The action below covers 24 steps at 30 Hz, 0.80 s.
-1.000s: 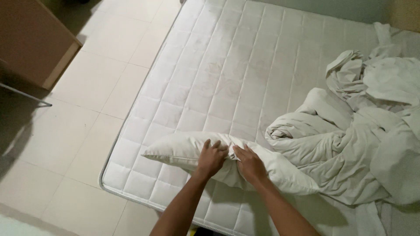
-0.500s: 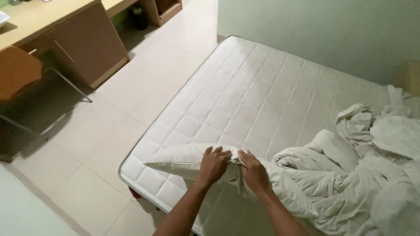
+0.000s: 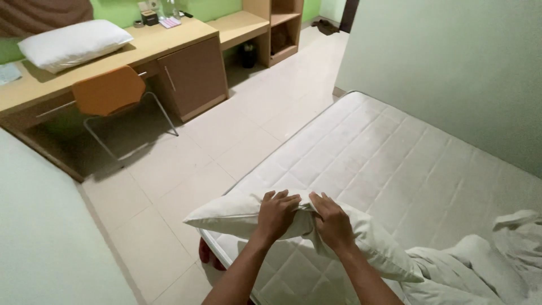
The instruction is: The person folds a white pillow on a mattress and places it on a nearby desk. They then return to the bed, pick up a second pillow, and place it on the desk. Finally, the person folds a white duvet on the mattress.
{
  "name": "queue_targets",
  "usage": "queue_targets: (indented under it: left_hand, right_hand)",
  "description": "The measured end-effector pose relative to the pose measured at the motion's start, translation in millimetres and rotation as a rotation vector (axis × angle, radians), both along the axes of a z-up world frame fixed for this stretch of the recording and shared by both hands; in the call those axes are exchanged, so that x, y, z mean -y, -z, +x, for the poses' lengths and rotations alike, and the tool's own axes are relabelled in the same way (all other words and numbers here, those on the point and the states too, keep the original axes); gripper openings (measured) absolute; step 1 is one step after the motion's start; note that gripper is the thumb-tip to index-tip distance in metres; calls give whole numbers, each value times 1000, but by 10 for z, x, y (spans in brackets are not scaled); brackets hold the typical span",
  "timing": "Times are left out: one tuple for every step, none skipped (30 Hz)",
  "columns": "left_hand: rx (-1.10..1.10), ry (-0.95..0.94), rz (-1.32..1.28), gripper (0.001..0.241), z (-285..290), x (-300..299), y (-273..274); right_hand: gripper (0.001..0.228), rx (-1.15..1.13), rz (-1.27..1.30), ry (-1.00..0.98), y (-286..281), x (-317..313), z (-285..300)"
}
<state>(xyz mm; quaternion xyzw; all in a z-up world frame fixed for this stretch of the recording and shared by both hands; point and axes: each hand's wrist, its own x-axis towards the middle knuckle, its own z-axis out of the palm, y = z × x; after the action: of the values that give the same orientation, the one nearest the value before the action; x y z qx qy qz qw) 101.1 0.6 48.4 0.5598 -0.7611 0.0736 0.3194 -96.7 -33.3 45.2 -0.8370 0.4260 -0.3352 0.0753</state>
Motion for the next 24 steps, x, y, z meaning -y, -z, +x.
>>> queue_targets:
  left_hand:
    - [4,-7,-4,25,139,16,-38]
    - [10,-17,-17,24,281,34,-76]
    - [15,-31,-30,24,419,56,-114]
    - [19,-41,-35,24,561,75,-176]
    - [17,-54,-32,24,717,58,-218]
    - [16,-68,-29,24,873,38,-260]
    - [19,-77,-32,24,1024,35,-300]
    - [12,-92,-39,23,1168,31,-342]
    - [3,-107,-48,23,1300,25,-380]
    - [4,-115,-52,23,1433,14,-406]
    - [2,-131,-62,23,1561,20,-431]
    - [1,-146,-72,23,1692,23,-458]
    - [0,-159,-76,23,1826,14,-461]
    - [6,-177,-80,22,1957,3,-465]
    - [11,-196,-85,21,2068,2,-470]
    - [10,-210,-89,21,2157,-6,-505]
    - [0,-227,-95,21,2255,-30,-523]
    - [-10,-243,-100,21,2351,-52,-541]
    - [-11,-261,-100,21,2434,-84,-556]
    - [-26,-275,-87,21,2508,-108,-570]
    - [-37,-284,-79,22,2577,-101,-575]
    - [-35,-296,-82,22,2666,-93,-597]
    - [-47,-303,-72,23,2730,-95,-610]
    - [-59,-311,-63,25,2794,-89,-624]
  right_hand:
    - [55,4,-4,-7,-24,28,140]
    - [56,4,-16,-20,-48,59,284]
    - [57,4,-28,-35,-72,99,423]
    - [57,7,-33,-45,-132,150,570]
    - [58,8,-47,-69,-174,167,730]
    - [60,8,-61,-93,-216,180,892]
    - [60,11,-63,-102,-244,209,1056]
    - [58,17,-63,-105,-274,236,1215]
    - [57,20,-65,-107,-305,259,1362]
    - [57,21,-68,-115,-296,272,1503]
    - [57,26,-85,-134,-292,308,1640]
    - [57,31,-101,-154,-290,340,1781]
    - [57,31,-105,-167,-315,354,1922]
    - [56,34,-100,-183,-342,365,2060]
    - [54,36,-96,-200,-370,389,2179]
    - [54,35,-100,-214,-430,383,2276]
    - [54,32,-92,-225,-475,372,2387]
    - [55,28,-84,-235,-521,363,2495]
    - [55,27,-84,-253,-536,377,2598]
    - [54,31,-91,-277,-551,398,2693]
    - [53,38,-101,-295,-550,439,2778]
    - [53,41,-104,-307,-540,487,2884]
    - [52,37,-122,-323,-523,509,2957]
    - [51,34,-140,-338,-506,539,3030]
